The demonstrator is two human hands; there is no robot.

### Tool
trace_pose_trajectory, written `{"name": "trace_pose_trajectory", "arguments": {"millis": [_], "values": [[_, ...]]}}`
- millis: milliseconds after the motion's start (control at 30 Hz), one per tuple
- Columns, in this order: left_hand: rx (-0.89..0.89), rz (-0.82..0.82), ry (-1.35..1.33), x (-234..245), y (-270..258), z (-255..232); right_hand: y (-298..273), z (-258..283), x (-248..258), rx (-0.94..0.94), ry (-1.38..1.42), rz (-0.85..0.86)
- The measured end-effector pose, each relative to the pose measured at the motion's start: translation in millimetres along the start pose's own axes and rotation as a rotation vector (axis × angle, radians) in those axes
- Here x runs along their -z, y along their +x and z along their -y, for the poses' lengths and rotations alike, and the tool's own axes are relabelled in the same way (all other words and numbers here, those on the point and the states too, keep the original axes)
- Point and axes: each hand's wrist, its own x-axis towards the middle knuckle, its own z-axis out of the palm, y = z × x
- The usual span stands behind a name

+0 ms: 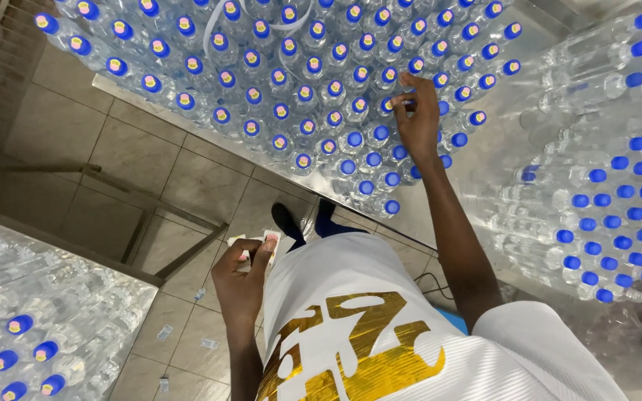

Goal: Peeling small circular labels from a strip and applying them to the caps of plastic water bottles arranged on a table.

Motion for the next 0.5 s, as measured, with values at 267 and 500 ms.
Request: {"name": "trace_pose_trajectory", "arguments": {"millis": [267, 500], "values": [[0.069, 0.009, -0.013, -4, -1, -6, -4, -8, -7, 0.19, -0.094, 0.019], [0.074, 0.025, 0.018, -7, 0, -3, -6, -10, -4, 0.03, 0.027, -0.023]]}}
